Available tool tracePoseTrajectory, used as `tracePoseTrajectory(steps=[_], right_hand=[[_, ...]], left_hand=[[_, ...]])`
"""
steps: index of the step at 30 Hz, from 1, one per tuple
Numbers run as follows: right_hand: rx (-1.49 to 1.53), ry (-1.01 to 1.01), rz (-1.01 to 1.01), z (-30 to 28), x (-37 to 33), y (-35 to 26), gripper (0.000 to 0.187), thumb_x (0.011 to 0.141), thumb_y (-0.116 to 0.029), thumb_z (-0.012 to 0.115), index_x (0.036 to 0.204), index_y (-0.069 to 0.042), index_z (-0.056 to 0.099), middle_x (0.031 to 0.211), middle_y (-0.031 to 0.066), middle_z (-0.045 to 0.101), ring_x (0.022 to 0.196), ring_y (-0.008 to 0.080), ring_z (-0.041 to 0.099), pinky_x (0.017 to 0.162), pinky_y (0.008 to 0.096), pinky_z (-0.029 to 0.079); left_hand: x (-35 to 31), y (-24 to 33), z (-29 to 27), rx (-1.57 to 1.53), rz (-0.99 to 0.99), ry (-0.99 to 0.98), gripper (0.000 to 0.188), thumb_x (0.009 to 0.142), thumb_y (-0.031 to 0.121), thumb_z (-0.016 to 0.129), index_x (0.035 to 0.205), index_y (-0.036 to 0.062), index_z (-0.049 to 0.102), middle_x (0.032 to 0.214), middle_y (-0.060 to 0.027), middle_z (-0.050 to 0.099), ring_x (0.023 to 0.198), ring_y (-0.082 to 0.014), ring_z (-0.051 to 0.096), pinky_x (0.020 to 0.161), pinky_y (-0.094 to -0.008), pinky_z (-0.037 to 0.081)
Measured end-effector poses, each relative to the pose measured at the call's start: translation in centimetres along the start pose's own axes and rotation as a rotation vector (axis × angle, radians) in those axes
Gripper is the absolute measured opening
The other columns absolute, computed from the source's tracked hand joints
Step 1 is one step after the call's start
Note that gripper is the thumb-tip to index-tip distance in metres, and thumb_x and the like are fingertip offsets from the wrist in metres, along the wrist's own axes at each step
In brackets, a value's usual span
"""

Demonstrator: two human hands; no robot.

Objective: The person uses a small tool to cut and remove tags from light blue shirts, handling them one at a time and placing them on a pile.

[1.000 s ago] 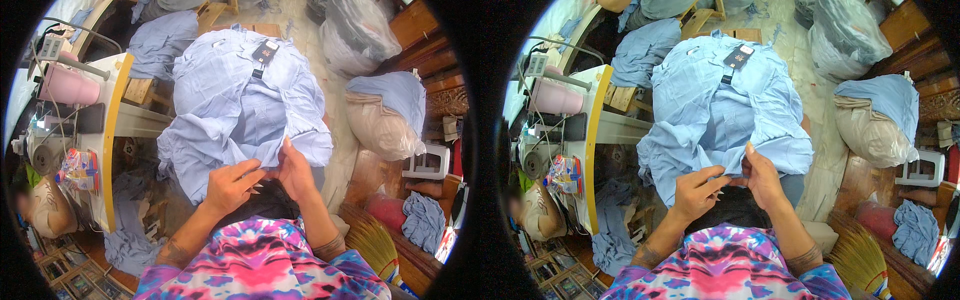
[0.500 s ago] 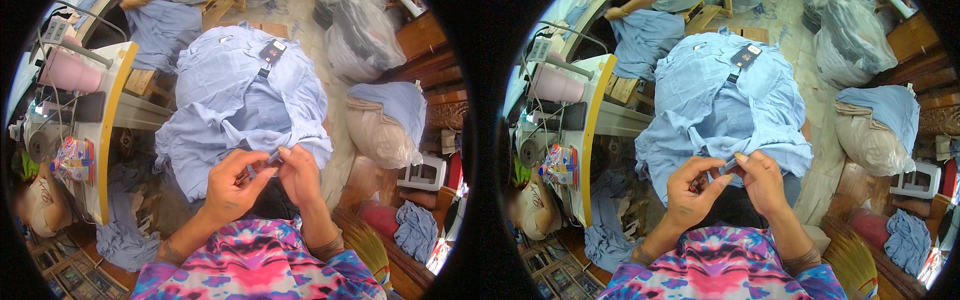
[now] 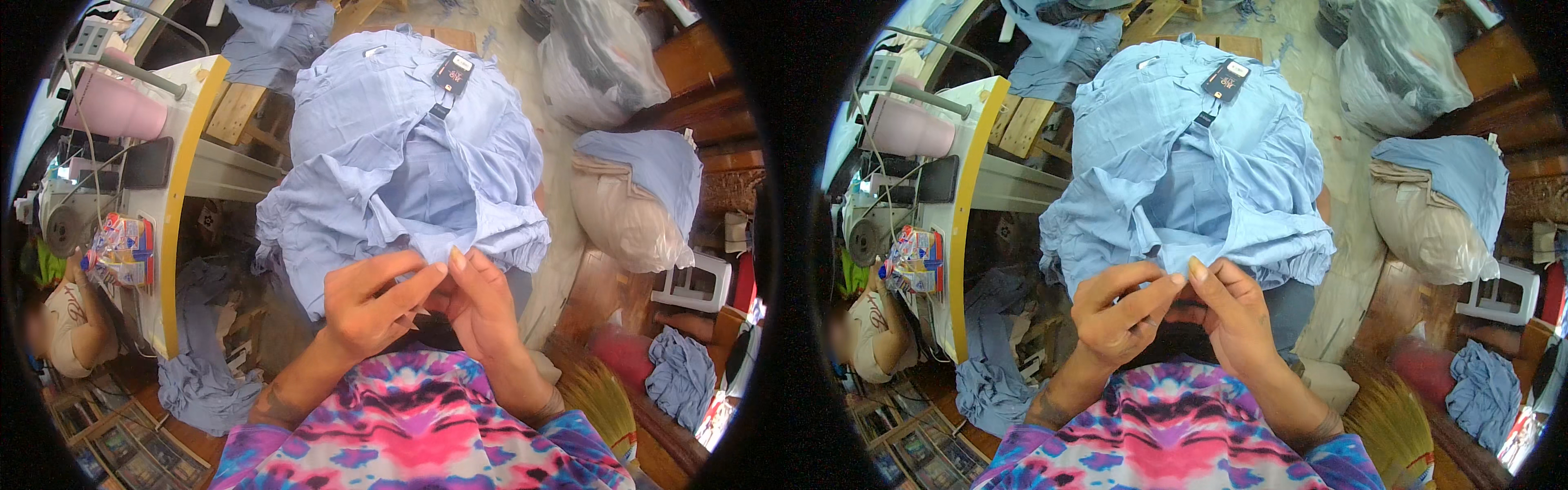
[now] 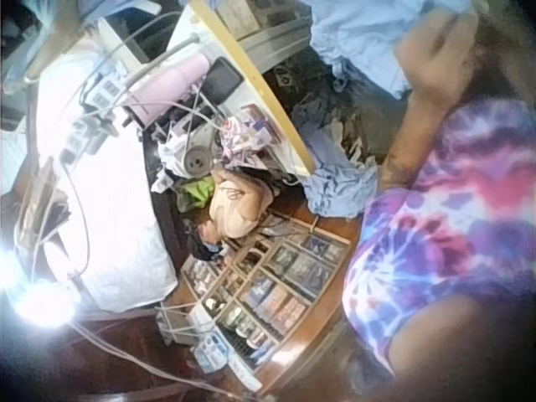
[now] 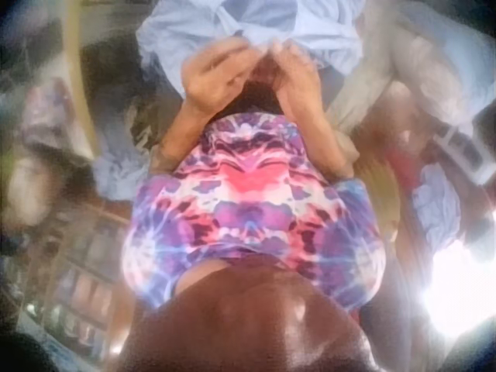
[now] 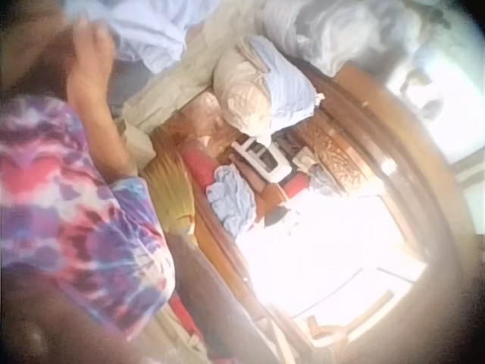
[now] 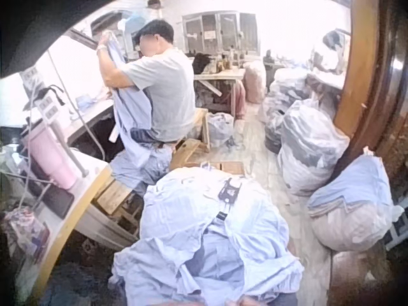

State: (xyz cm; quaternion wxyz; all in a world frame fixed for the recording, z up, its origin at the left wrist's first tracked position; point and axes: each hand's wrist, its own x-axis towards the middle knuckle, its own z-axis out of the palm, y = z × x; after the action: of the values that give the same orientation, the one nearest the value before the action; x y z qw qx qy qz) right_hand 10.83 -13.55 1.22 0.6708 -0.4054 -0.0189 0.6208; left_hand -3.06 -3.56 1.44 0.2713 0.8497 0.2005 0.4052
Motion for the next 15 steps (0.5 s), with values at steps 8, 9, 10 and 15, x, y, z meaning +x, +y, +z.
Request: tracePoseTrajectory(steps=[8,9,10,15], right_hand=[[-0.179,-0.056,-0.193,0.5,1.5,-1.2,0.024,0.106,-0.026,0.066,0.100,-0.003,0.064,0.106,0.0112,0.074,0.099,0.0169,0.070,0.087,0.0338,0.057],[-0.199,-0.073,-0.208,0.3,1.6,-1.3,0.024,0.106,-0.026,0.065,0.102,-0.002,0.064,0.107,0.0117,0.074,0.100,0.0170,0.070,0.088,0.0341,0.057],[-0.219,-0.089,-0.223,0.0,1.7,-1.3,0.024,0.106,-0.026,0.064,0.105,-0.002,0.064,0.109,0.0122,0.074,0.102,0.0172,0.070,0.090,0.0344,0.056],[-0.286,-0.165,-0.255,0.0,1.4,-1.8,0.028,0.109,-0.024,0.059,0.120,0.002,0.062,0.116,0.0128,0.072,0.106,0.0166,0.067,0.096,0.0352,0.052]], left_hand=[[-1.0,2.3,-1.4,-0.756,-0.677,0.007,0.031,0.098,0.009,0.071,0.127,0.0002,0.064,0.095,-0.0055,0.064,0.064,-0.0072,0.054,0.051,-0.0239,0.042],[-0.6,2.9,-2.0,-0.830,-0.790,-0.055,0.031,0.101,0.010,0.066,0.130,-0.0012,0.060,0.097,-0.0060,0.063,0.064,-0.0069,0.054,0.051,-0.0234,0.042],[0.1,3.6,-3.0,-0.903,-0.902,-0.119,0.033,0.104,0.012,0.062,0.132,-0.0026,0.056,0.098,-0.0065,0.062,0.063,-0.0066,0.053,0.051,-0.0229,0.041],[1.1,4.6,-3.9,-0.882,-0.986,-0.285,0.032,0.108,0.015,0.055,0.134,-0.0039,0.055,0.101,-0.0081,0.063,0.063,-0.0058,0.053,0.052,-0.0210,0.042]])
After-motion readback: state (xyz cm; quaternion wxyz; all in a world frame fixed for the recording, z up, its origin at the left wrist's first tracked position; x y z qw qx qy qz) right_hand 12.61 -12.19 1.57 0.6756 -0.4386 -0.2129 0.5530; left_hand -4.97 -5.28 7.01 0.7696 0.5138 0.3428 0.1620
